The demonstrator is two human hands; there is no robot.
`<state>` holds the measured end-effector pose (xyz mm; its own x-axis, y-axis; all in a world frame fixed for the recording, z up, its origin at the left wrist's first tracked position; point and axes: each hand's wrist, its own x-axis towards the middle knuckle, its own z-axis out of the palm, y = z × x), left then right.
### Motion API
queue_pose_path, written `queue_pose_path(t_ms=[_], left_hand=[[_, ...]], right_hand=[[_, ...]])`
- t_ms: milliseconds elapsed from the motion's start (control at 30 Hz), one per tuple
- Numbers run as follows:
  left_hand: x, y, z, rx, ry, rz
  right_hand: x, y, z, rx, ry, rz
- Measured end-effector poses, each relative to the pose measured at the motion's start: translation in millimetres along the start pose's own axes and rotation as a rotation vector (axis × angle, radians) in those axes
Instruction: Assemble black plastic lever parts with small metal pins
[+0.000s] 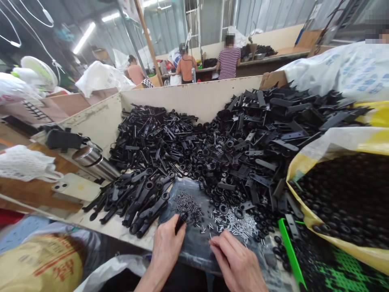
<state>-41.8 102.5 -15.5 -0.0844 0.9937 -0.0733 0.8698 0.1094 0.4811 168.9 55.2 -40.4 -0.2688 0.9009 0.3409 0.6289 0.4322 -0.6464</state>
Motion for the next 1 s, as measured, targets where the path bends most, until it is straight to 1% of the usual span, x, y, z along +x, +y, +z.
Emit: queue_pose_path(t_ms=[200,367,500,600,667,733,800,867,933,1000], left_hand=[[0,-6,0.2,-0.029,0.015,0.007],[-7,-11,-1.5,-0.089,0.013,0.019],[-11,-11,-4.2,-0.141,-0.003,-0.007],[-14,-9,-6.5,-0.179,-0.017,-0.023],[-16,-7,-7.2,-0.203,-0.034,-0.023],[-20,-5,-7.4,-0.247,-0.07,-0.04],[-25,-3,-7.8,-0.337,-0.108,-0.075],[-30,-1,-8.6,-0.472,-0.143,-0.11],[-34,2,-9.5,-0.605,-0.152,-0.138],[-36,4,-9.9,-0.701,-0.14,-0.166]], right_hand=[[1,-1,2,0.014,-0.034,0.009],[5,-5,4,0.02,-0.053,0.012],[10,-10,8,0.041,-0.039,0.006],[18,-13,15,-0.049,-0.033,-0.017],[23,-13,19,-0.17,-0.064,-0.037],[29,-13,20,-0.234,-0.108,-0.032],[36,-16,17,-0.17,-0.143,0.028],[43,-21,12,-0.023,-0.175,0.124],[50,-28,7,0.12,-0.219,0.216],[55,-33,4,0.212,-0.258,0.273]])
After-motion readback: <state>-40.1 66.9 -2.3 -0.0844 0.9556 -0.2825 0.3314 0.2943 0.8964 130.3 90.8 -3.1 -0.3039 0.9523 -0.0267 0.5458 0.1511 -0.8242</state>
